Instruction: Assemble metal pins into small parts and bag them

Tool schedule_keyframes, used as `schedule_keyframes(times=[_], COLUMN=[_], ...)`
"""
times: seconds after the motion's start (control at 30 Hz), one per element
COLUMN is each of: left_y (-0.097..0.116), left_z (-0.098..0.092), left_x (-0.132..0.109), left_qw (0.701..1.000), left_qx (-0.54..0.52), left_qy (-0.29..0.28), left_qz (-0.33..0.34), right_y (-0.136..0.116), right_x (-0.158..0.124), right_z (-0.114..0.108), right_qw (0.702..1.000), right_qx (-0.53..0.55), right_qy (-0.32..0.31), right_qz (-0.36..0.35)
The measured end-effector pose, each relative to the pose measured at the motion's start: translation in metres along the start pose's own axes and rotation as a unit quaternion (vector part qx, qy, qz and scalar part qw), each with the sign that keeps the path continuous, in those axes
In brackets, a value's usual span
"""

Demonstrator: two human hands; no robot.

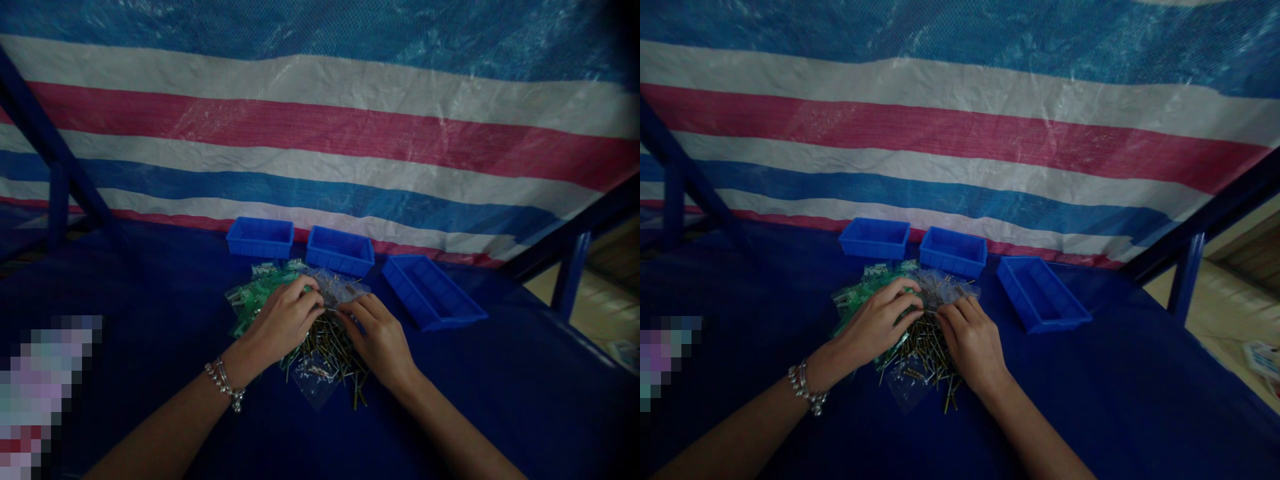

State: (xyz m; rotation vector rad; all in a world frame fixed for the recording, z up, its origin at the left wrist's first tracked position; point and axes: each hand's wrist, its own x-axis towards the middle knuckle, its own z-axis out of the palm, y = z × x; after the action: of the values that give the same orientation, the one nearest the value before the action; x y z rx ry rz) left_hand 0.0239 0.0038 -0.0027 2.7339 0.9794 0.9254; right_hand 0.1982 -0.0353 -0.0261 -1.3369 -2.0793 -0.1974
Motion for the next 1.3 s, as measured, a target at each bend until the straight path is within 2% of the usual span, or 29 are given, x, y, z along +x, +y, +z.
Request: schedule_keyframes(times=[0.33, 0.93, 1.3], left_y=[-0.0013, -0.0017, -0.0013], left_z=[0.0011, 0.0010, 0.0014], left_x=[-0.0010, -0.0004, -0.0005], left_qw=[1.000, 1.000, 0.999], left_qx=[0.006, 0.005, 0.018], left_qy=[-0.025, -0.022, -0.027], left_qz=[-0.007, -0.013, -0.006], right_y=[-0.0013, -0.0015, -0.0018], right_x=[0.0007, 0.0012, 0.0007], right_z=[-0.0020, -0.0027, -0.0034], right_qw=[1.000, 1.000, 1.000], right_qx=[-0.027, -0.014, -0.025], right_qy=[-0.008, 0.019, 0.014], right_qz=[-0.010, -0.007, -0.003])
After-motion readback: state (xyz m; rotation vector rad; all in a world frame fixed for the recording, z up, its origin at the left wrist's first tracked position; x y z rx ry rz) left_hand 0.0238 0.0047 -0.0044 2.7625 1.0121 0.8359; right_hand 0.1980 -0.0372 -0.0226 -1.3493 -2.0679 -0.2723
